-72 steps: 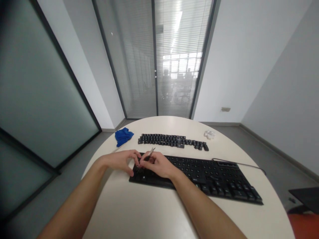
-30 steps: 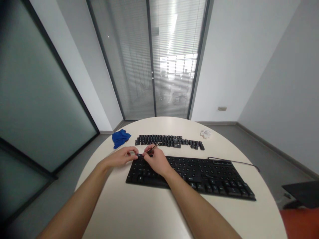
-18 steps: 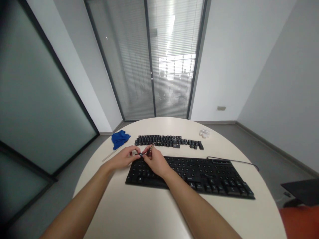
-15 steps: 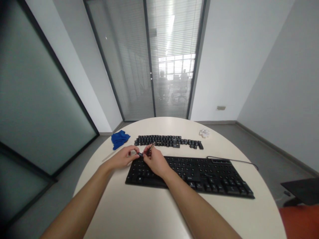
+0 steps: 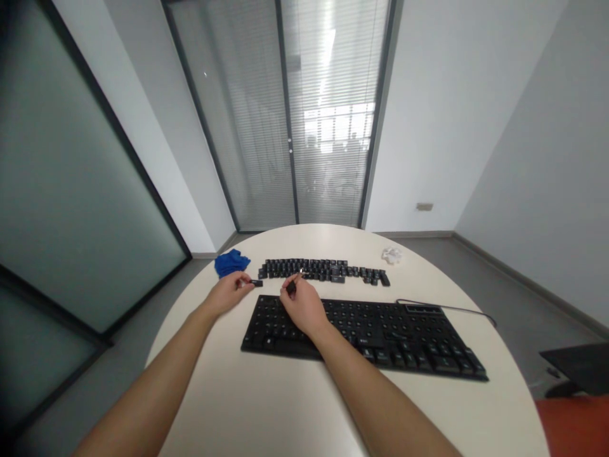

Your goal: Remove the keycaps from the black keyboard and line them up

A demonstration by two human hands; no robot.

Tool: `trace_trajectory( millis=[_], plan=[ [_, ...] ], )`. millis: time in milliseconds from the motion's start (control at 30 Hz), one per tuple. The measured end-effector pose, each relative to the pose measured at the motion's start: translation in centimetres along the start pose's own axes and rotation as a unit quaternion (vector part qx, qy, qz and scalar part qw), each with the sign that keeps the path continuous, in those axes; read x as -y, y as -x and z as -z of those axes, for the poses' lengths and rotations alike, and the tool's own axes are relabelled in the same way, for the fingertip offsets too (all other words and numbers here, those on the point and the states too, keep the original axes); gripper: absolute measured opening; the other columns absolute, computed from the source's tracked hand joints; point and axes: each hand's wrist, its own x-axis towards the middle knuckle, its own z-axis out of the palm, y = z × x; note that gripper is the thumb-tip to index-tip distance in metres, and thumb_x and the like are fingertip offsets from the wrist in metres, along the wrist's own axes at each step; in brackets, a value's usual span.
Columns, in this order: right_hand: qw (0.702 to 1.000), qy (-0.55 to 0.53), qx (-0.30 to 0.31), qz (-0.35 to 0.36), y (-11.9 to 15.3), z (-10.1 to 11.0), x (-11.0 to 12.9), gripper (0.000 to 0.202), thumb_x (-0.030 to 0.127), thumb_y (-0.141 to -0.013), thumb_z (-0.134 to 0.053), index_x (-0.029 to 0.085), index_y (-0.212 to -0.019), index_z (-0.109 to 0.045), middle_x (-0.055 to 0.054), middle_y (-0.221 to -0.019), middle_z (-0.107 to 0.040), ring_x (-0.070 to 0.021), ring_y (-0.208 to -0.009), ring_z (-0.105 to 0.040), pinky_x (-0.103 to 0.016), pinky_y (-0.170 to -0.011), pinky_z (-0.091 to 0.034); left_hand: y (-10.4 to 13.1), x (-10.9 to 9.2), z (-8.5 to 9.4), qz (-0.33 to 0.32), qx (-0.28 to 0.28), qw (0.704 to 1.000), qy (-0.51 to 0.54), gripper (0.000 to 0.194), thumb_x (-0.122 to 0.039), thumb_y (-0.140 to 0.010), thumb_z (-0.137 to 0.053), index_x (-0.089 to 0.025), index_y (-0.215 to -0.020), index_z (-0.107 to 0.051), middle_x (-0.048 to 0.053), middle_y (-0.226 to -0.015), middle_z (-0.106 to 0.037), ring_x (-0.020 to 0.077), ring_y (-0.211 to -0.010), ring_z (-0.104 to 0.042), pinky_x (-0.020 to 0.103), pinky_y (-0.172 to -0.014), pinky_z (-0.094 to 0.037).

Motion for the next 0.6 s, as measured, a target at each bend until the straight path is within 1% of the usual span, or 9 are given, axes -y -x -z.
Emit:
trace_trajectory(
  millis=[133, 267, 333, 433, 500, 600],
  plan=[
    [1.0, -0.001, 0.002, -0.012, -0.1, 0.1, 0.0, 0.019, 0.036, -0.091, -0.051, 0.019, -0.088, -0.06, -0.002, -0.067, -0.06, -0.0183, -0.061, -0.056, -0.029, -0.061, -0.039, -0.1, -0.4, -0.3, 0.0, -0.005, 1.0, -0.029, 0.03, -0.045, -0.084, -0.06, -0.018, -0.096, -0.067, 0.006, -0.091, -0.069, 0.0216, -0.08, -0.061, 0.029, -0.069, -0.043],
    [1.0, -0.017, -0.003, -0.019, 0.0, 0.1, 0.0, 0.027, 0.041, -0.095, -0.046, 0.019, -0.091, -0.06, -0.003, -0.071, -0.063, -0.0196, -0.066, -0.058, -0.03, -0.066, -0.04, -0.3, -0.8, -0.6, -0.008, -0.011, 0.999, -0.035, 0.029, -0.043, -0.084, -0.06, -0.019, -0.097, -0.067, 0.007, -0.096, -0.069, 0.0226, -0.085, -0.062, 0.031, -0.074, -0.044],
    [1.0, -0.027, 0.005, -0.013, 0.1, 0.1, 0.1, 0.03, 0.042, -0.097, -0.042, 0.019, -0.091, -0.061, -0.003, -0.072, -0.063, -0.0192, -0.068, -0.058, -0.029, -0.066, -0.04, -0.3, -0.9, -0.7, -0.009, -0.013, 0.999, -0.035, 0.028, -0.042, -0.085, -0.06, -0.018, -0.098, -0.067, 0.008, -0.098, -0.069, 0.0232, -0.088, -0.062, 0.031, -0.076, -0.044],
    [0.998, -0.048, 0.021, 0.019, 0.2, 0.1, 0.3, 0.034, 0.043, -0.098, -0.041, 0.019, -0.091, -0.063, -0.003, -0.076, -0.064, -0.0185, -0.071, -0.059, -0.029, -0.069, -0.042, -0.3, -1.1, -0.9, -0.009, -0.015, 0.999, -0.033, 0.029, -0.042, -0.085, -0.06, -0.018, -0.099, -0.067, 0.008, -0.1, -0.069, 0.0237, -0.089, -0.062, 0.031, -0.077, -0.044],
    [0.996, -0.06, 0.053, 0.045, 0.1, 0.3, 0.7, 0.033, 0.043, -0.097, -0.044, 0.018, -0.091, -0.065, -0.004, -0.079, -0.065, -0.0185, -0.075, -0.059, -0.029, -0.071, -0.043, -0.2, -1.1, -0.9, -0.008, -0.016, 0.999, -0.032, 0.031, -0.043, -0.084, -0.062, -0.018, -0.101, -0.067, 0.008, -0.101, -0.069, 0.0237, -0.089, -0.063, 0.031, -0.078, -0.045],
    [0.984, -0.071, 0.152, 0.055, -0.1, 1.0, 1.4, 0.032, 0.043, -0.095, -0.05, 0.017, -0.094, -0.069, -0.004, -0.076, -0.067, -0.018, -0.07, -0.06, -0.029, -0.067, -0.044, 0.0, -0.8, -0.9, -0.003, -0.019, 1.0, -0.022, 0.038, -0.044, -0.082, -0.064, -0.018, -0.109, -0.064, 0.008, -0.102, -0.068, 0.0221, -0.084, -0.062, 0.03, -0.075, -0.045]
  ],
)
